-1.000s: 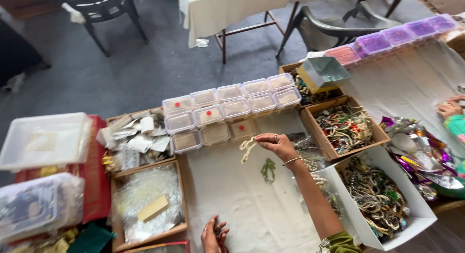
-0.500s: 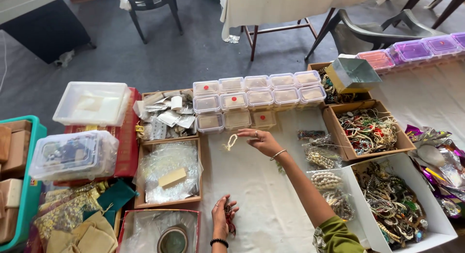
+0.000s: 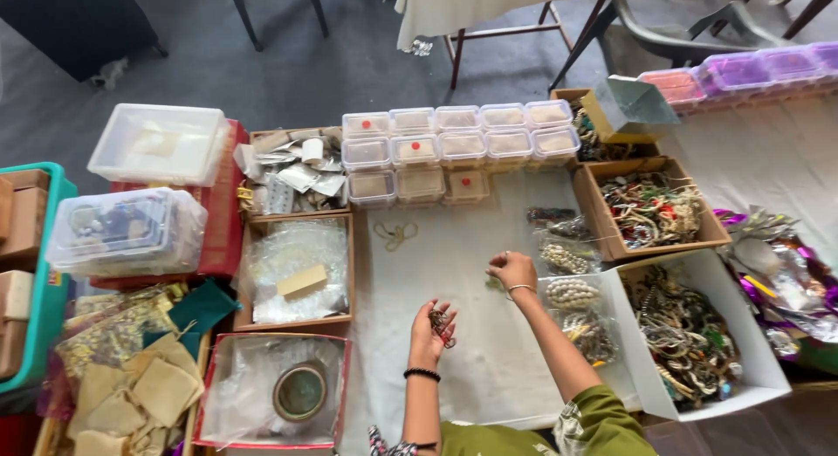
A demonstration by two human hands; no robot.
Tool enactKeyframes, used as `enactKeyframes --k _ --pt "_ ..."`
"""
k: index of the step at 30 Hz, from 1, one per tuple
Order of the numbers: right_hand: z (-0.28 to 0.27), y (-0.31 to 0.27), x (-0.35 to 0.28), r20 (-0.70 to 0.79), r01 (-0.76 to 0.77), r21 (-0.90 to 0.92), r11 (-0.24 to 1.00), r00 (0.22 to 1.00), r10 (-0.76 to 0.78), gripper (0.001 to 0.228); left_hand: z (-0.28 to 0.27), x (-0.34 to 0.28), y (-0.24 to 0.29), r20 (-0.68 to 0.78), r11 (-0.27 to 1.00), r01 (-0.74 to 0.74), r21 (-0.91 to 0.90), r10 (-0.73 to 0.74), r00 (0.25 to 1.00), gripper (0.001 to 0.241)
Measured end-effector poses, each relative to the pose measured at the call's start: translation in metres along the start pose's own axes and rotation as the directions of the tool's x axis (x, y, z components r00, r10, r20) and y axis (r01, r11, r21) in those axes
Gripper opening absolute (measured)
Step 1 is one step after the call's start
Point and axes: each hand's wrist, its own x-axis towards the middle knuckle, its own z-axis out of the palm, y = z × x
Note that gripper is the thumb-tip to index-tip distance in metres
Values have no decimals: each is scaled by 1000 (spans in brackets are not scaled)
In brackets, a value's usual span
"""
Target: The person organizes jewelry at a table, handling various items including necklaces, bracelets, and small containers. They pick up and examine jewelry pieces, place them into small plastic containers, and arrange them on the table. The person also handles small fabric pouches and other accessories, sorting them into different boxes and containers.
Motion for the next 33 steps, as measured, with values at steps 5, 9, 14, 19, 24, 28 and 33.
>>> enactKeyframes --k 5,9,14,19,24,28,33 --pt "-52 -33 14 -35 -28 389 921 998 45 21 29 -39 33 261 999 -36 28 27 965 38" --pt "-76 -61 30 -104 79 500 862 994 -30 20 57 -101 73 320 991 -113 68 85 943 42" --pt "-93 -98 50 -99 79 640 764 995 -20 19 78 -146 95 363 981 -151 118 99 926 45" --pt "-104 -130 21 -8 108 612 784 991 -130 35 83 -151 101 425 982 -158 105 99 900 58" --pt "-62 -112 -32 102 433 496 753 832 -546 35 79 -135 96 429 989 -139 50 104 897 72" --pt "-33 -96 -36 133 270 614 742 891 -435 21 82 -141 90 436 974 -175 145 96 895 77" --pt "-50 -74 -10 121 68 794 605 956 -266 21 60 -123 83 504 908 -299 293 119 856 83"
